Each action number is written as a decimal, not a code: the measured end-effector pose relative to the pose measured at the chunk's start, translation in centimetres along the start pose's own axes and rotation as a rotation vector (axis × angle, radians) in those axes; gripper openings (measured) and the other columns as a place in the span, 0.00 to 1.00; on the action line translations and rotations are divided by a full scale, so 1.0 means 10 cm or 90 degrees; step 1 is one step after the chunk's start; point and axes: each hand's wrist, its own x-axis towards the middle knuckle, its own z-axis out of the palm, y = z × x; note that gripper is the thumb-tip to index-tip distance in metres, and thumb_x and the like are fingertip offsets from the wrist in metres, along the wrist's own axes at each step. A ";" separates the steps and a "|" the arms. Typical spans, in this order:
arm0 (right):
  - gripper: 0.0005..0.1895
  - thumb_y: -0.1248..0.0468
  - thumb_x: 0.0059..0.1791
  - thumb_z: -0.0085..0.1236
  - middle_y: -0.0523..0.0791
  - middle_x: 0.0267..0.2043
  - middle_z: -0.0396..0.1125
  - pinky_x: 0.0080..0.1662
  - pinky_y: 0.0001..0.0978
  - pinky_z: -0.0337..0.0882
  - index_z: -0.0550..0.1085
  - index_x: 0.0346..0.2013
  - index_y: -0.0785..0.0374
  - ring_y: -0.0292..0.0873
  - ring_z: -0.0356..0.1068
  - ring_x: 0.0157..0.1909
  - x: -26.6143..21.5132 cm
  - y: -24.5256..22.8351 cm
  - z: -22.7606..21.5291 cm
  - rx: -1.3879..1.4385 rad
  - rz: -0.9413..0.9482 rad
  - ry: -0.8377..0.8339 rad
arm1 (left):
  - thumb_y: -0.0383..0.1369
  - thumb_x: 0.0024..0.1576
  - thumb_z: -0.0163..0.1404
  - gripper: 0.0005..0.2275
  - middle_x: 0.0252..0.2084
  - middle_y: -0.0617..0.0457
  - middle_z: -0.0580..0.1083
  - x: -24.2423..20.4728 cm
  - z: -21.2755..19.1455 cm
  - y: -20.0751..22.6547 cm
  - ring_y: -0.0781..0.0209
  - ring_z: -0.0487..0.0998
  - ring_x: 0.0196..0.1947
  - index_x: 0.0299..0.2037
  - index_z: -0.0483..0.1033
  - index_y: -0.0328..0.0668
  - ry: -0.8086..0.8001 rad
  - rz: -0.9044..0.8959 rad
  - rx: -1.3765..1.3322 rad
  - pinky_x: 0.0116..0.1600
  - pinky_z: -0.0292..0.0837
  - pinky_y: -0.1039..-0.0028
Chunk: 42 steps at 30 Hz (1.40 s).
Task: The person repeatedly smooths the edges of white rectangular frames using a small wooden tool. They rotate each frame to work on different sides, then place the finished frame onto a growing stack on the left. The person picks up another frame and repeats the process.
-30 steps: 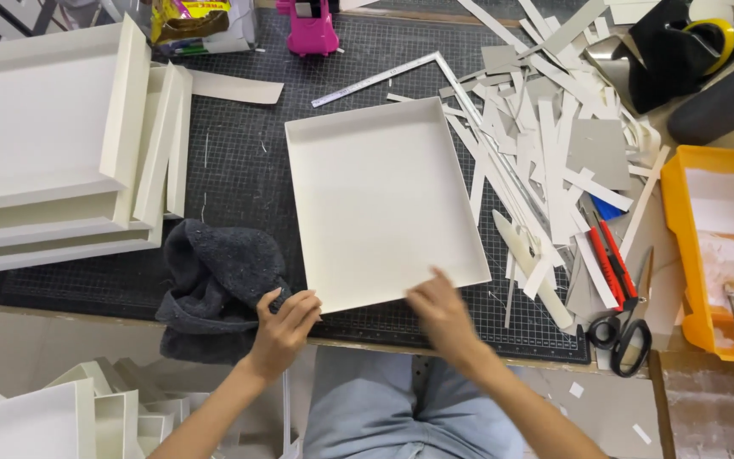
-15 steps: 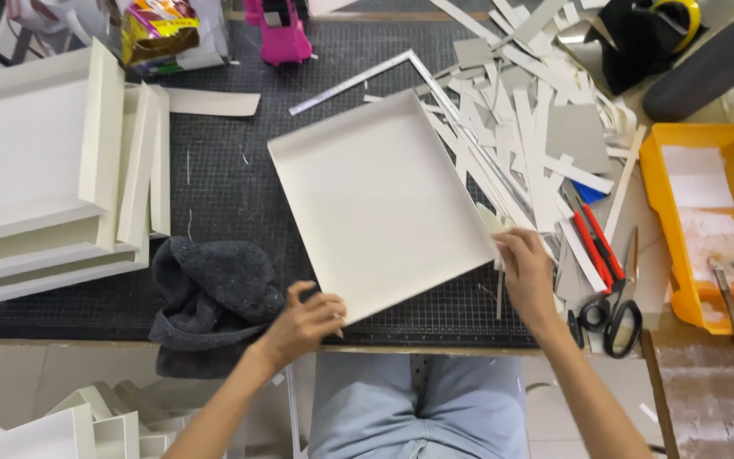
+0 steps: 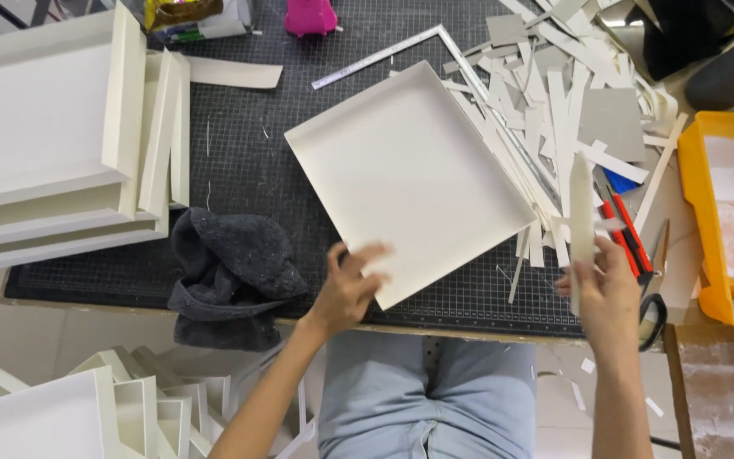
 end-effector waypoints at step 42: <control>0.22 0.63 0.58 0.42 0.55 0.35 0.72 0.36 0.45 0.66 0.69 0.66 0.46 0.56 0.69 0.34 0.51 0.65 0.55 -0.088 -0.082 0.096 | 0.21 0.56 0.49 0.35 0.76 0.29 0.38 0.34 0.57 -0.61 0.32 0.30 0.75 0.73 0.43 0.34 0.241 -0.706 0.112 0.71 0.21 0.38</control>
